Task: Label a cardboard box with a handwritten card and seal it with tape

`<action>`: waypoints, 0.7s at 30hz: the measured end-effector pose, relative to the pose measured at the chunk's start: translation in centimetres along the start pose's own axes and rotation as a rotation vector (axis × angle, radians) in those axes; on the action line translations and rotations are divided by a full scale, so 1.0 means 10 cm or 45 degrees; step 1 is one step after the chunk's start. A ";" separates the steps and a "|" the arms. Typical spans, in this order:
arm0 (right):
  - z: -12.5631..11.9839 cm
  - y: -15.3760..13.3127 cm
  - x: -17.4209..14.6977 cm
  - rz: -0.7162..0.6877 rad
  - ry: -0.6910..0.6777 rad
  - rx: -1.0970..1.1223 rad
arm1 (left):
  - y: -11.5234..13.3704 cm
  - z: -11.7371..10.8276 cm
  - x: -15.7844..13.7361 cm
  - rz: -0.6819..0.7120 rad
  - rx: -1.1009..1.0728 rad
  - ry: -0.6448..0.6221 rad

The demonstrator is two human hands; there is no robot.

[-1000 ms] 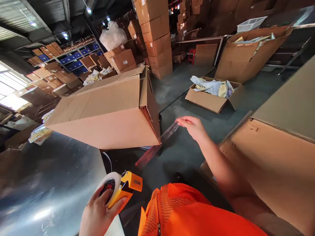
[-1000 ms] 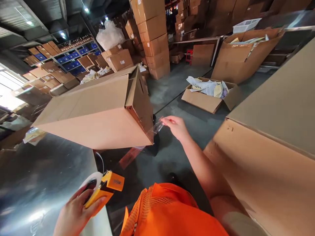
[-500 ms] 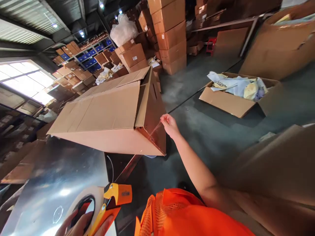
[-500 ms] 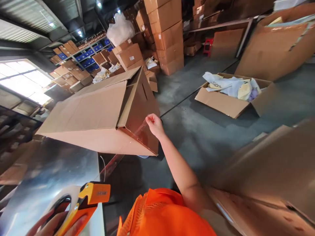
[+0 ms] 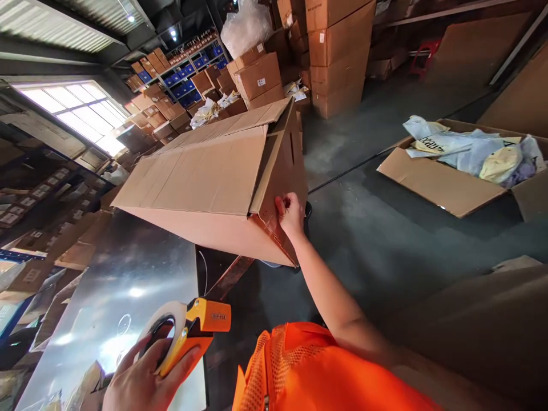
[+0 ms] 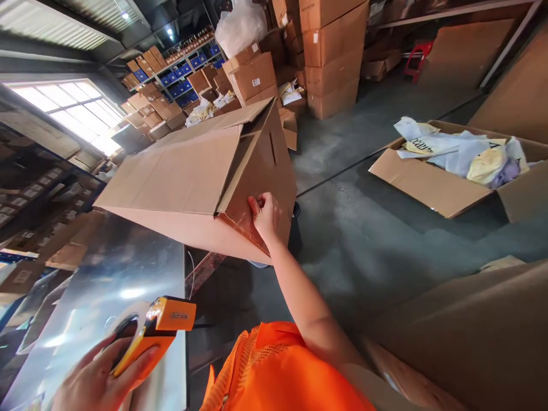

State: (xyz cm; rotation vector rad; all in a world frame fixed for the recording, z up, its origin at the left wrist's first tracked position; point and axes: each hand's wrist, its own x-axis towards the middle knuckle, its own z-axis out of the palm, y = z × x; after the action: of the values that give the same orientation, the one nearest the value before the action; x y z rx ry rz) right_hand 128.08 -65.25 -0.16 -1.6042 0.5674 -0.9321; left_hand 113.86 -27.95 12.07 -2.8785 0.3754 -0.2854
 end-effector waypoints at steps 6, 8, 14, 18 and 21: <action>0.03 0.00 0.00 -0.037 0.038 -0.041 | -0.05 0.18 0.08 -0.085 -0.124 -0.105; 0.06 0.07 0.05 -0.074 0.092 -0.028 | -0.03 0.23 0.08 -0.097 -0.125 -0.057; -0.12 0.15 0.37 -0.696 0.113 -0.039 | -0.08 0.29 0.21 -0.115 -0.190 -0.117; -0.51 -0.31 0.44 -1.239 -0.212 -0.063 | -0.11 0.24 0.37 -0.147 -0.179 -0.230; -0.63 -0.76 0.39 -1.425 -0.740 -0.081 | -0.05 0.21 0.44 -0.143 -0.179 -0.244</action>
State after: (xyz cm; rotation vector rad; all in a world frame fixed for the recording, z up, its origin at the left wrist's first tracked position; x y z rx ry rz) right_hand 124.30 -70.08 8.50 -2.1331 -0.8086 -1.1267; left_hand 118.65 -28.25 10.95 -3.0359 0.2071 0.0000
